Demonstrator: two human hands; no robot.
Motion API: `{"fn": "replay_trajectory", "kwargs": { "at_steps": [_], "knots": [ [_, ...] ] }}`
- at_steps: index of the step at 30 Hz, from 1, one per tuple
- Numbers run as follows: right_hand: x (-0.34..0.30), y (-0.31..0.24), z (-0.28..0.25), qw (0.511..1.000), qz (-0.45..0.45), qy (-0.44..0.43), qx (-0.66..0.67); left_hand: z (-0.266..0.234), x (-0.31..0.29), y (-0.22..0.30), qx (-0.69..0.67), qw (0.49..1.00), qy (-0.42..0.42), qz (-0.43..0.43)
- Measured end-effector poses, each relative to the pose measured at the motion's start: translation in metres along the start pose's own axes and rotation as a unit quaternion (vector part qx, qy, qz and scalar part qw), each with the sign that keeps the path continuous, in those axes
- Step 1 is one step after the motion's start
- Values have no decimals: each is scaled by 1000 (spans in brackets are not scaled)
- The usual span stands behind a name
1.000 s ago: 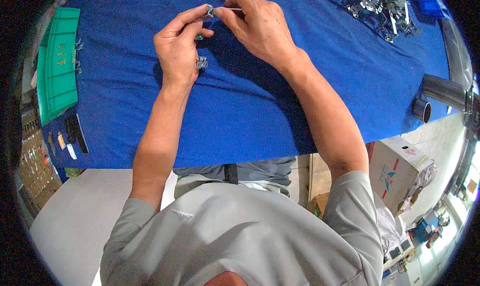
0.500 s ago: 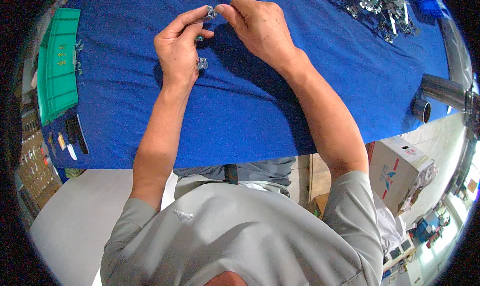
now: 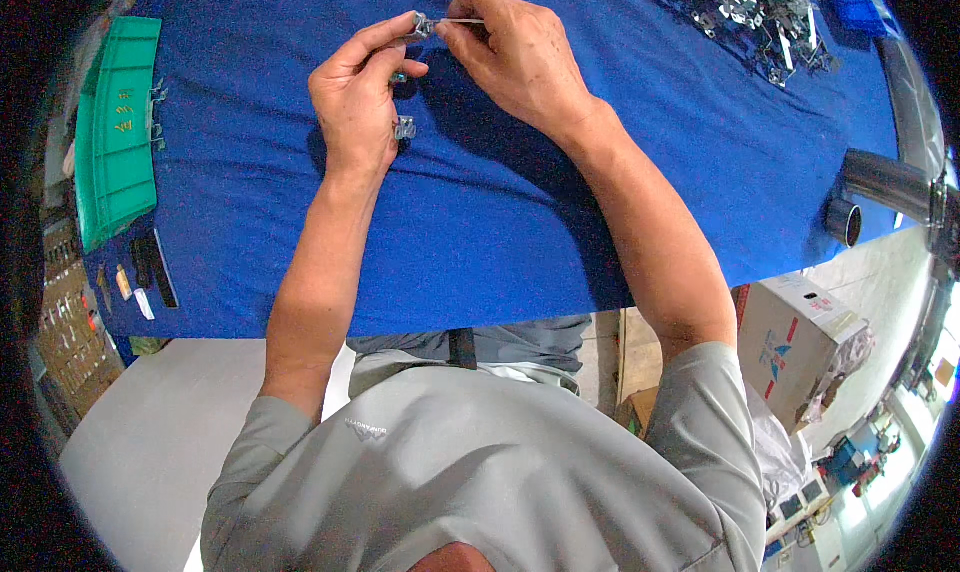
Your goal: Assembling small metal bracket components using a manual screwdriver.
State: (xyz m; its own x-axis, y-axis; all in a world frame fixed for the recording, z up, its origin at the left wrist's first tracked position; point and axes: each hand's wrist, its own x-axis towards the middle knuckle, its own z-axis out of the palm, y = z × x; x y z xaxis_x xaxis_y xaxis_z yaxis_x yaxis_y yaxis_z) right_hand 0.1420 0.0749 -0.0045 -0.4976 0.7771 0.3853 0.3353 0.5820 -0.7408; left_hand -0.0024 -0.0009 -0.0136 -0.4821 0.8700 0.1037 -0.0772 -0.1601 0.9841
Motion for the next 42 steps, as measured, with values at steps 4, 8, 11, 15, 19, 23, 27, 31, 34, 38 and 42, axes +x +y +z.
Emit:
{"fn": "replay_trajectory", "kwargs": {
  "at_steps": [4,8,11,15,19,23,27,31,34,38,42],
  "knots": [
    [1,4,-4,999,10,-29,-37,0,1,-2,-12,1000,-2,13],
    [2,4,-2,998,-38,0,-44,1,0,-1,-14,1000,2,7],
    [0,2,-1,999,-39,-1,1,-1,0,-1,-5,1000,-1,8],
    [1,4,0,1000,-17,-1,3,0,0,-2,-8,1000,3,4],
    [1,8,-2,999,-12,-21,-28,1,0,-1,-11,1000,4,-2],
    [0,9,-1,999,-33,11,-8,0,-1,2,-1,1000,6,-8],
    [-1,2,0,999,-33,8,-5,0,1,-3,-10,1000,2,3],
    [-1,-2,0,997,-73,10,-12,0,1,-2,-13,1000,0,-1],
    [-2,2,-2,999,-35,24,12,1,0,2,-17,1000,11,-25],
    [-1,4,2,998,-28,46,21,-2,1,-2,-26,999,6,-18],
    [-2,-2,0,1000,-13,9,-4,-1,0,-4,-13,1000,-9,7]
  ]
}}
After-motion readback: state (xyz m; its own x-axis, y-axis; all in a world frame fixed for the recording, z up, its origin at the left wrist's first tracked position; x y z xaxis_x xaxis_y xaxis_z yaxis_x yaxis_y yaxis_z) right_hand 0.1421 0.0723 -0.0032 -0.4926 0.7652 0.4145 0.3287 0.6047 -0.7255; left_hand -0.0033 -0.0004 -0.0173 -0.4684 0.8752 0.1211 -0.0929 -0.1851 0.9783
